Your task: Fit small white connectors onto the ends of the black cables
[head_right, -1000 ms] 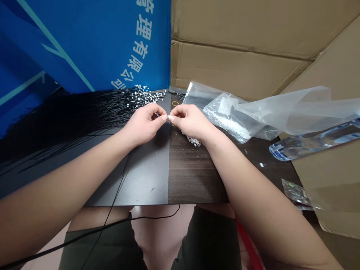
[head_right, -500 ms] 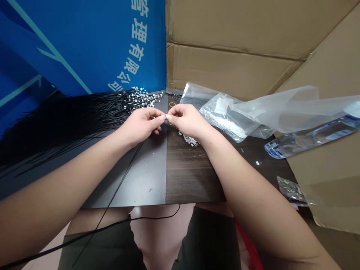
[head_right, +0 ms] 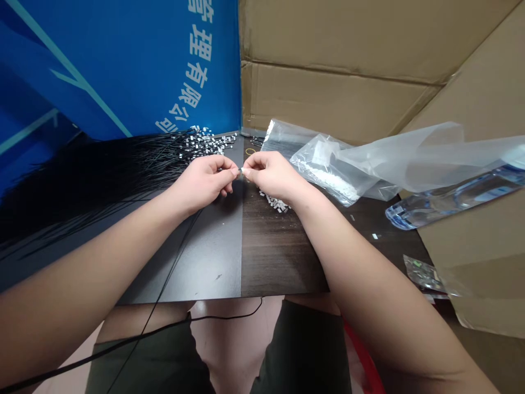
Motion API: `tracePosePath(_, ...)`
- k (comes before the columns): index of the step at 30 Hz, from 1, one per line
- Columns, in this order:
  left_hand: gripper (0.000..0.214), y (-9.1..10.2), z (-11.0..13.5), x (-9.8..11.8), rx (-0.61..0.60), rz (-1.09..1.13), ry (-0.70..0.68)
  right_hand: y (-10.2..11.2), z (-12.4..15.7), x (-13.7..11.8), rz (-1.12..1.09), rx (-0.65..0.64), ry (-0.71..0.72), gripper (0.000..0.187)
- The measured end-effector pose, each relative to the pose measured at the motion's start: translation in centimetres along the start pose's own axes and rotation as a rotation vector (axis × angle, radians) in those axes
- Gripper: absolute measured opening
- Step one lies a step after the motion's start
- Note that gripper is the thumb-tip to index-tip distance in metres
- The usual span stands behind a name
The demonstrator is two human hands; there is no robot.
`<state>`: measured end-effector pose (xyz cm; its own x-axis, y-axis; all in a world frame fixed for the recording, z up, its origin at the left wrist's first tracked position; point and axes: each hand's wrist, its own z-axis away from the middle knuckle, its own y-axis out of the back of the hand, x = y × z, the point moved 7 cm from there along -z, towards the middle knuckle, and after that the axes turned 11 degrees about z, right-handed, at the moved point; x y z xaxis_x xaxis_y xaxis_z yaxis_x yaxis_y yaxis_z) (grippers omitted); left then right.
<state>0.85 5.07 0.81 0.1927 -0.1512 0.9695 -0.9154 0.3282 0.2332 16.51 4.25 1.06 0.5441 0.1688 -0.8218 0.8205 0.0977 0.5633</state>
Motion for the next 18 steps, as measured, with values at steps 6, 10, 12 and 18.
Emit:
tracePosePath(6, 0.009, -0.06, 0.02, 0.18, -0.029, -0.032, -0.024, 0.01, 0.19, -0.52, 0.044, -0.013, 0.022, 0.010)
tracePosePath(10, 0.009, -0.13, 0.14, 0.58, -0.036, -0.063, -0.033, -0.05, 0.15, -0.57, 0.036, -0.024, 0.029, 0.009)
tracePosePath(12, 0.009, -0.17, 0.20, 0.70, -0.040, -0.071, -0.035, -0.02, 0.11, -0.61, 0.037, -0.023, 0.039, 0.009)
tracePosePath(18, 0.010, -0.21, 0.23, 0.72, -0.053, -0.103, -0.052, 0.11, 0.12, -0.66, 0.082, -0.018, 0.060, 0.010)
